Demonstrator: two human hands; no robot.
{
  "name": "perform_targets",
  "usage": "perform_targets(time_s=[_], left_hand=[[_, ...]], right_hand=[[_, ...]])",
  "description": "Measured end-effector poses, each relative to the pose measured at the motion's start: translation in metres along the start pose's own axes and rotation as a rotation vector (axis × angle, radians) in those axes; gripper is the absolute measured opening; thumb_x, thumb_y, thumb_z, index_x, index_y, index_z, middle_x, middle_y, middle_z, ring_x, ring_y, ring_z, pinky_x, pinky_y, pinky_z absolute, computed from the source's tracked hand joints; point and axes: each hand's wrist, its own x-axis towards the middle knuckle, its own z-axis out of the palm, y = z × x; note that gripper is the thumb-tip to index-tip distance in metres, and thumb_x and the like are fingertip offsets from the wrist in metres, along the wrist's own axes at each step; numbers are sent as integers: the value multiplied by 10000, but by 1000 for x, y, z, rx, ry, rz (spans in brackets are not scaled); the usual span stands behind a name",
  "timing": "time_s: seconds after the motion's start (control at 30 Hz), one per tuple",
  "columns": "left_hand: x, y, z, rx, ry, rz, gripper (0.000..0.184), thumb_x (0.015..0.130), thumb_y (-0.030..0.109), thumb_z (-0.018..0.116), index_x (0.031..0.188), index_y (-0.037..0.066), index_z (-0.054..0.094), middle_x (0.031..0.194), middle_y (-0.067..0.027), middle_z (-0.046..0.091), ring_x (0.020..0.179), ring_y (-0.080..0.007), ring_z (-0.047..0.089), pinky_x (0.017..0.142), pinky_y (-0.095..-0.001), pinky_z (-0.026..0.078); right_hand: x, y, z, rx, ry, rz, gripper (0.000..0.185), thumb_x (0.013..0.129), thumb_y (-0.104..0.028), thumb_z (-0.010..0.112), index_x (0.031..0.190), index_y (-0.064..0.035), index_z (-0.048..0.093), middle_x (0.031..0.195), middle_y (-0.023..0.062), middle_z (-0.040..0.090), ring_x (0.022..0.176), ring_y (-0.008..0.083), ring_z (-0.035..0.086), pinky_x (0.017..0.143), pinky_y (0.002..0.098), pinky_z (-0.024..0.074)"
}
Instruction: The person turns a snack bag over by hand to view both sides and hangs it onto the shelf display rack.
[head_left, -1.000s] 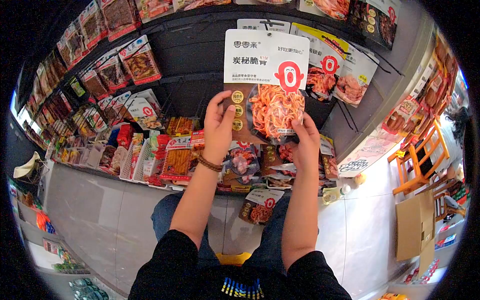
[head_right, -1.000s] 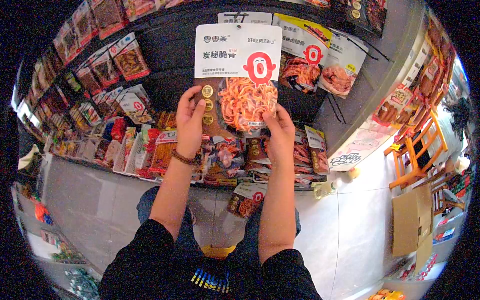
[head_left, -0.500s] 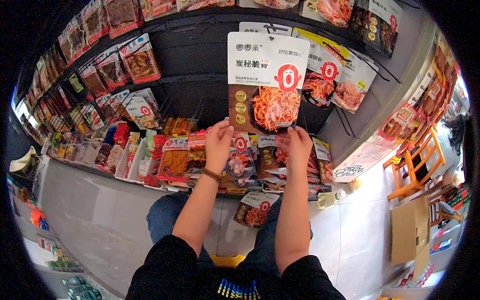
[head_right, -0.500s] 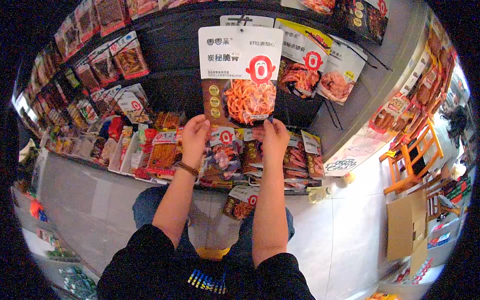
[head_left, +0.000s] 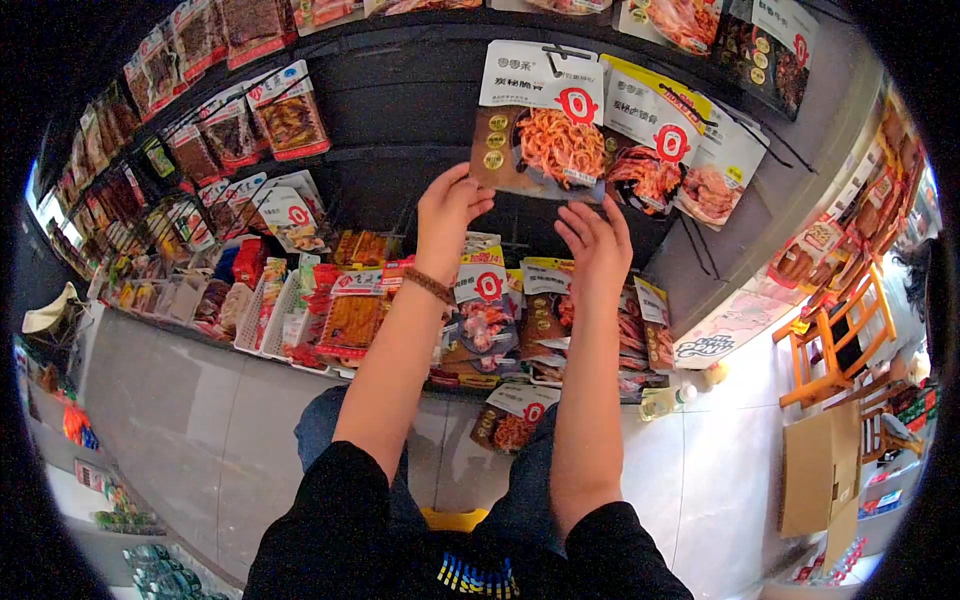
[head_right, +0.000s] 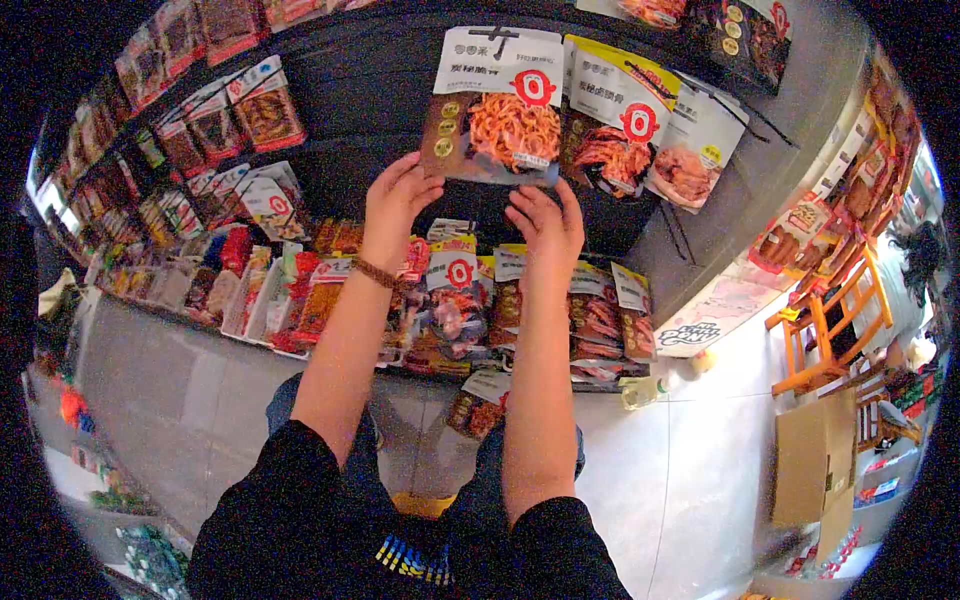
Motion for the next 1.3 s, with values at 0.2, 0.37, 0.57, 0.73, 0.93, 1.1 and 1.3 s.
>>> perform_targets(time_s=[0.2,0.37,0.57,0.73,0.93,1.1,1.3], left_hand=[[32,-10,4,-180,17,-97,472,808,175,454,1176,-78,302,1036,-165,449,920,-236,500,782,-319,438],[48,-23,8,-267,56,-209,414,802,237,475,1101,-28,365,1012,-146,435,958,-278,469,839,-363,407],[82,-72,-10,-317,40,-294,405,769,209,509,1099,29,358,1058,-128,414,992,-283,421,838,-378,403],[62,-88,-23,-130,223,-313,397,769,183,507,1116,53,365,1083,-104,409,983,-262,423,804,-357,422],[5,-118,-61,-95,192,-425,231,780,165,471,974,41,451,893,-75,506,756,-184,517,657,-302,449],[-61,-147,-102,-19,168,-583,218,809,190,434,970,45,457,914,-101,544,808,-196,535,719,-299,450],[-142,-171,-127,56,314,-683,214,821,214,435,801,14,507,679,-55,556,605,-148,539,538,-270,444]], right_hand=[[25,4,3,-69,-85,95,611,790,-169,485,1269,23,158,1055,211,473,983,296,482,769,405,434],[48,22,-3,-87,-25,205,656,746,-171,516,1283,-25,169,1092,154,452,921,249,491,685,372,461],[64,50,-24,-83,-11,293,783,716,-174,554,1309,-35,62,1118,150,425,955,260,466,702,385,451],[42,50,-34,-152,25,360,807,753,-158,540,1306,-31,-34,1192,228,357,1083,327,399,839,427,400],[12,70,-66,-314,0,452,503,781,-166,467,1220,-5,281,888,123,570,779,216,564,661,313,457],[-13,73,-89,-477,-38,549,326,789,-175,425,1069,-9,448,924,158,561,788,222,562,660,300,453],[-45,84,-135,-517,106,657,222,783,-185,441,901,-4,491,803,118,580,681,193,569,587,283,448]])
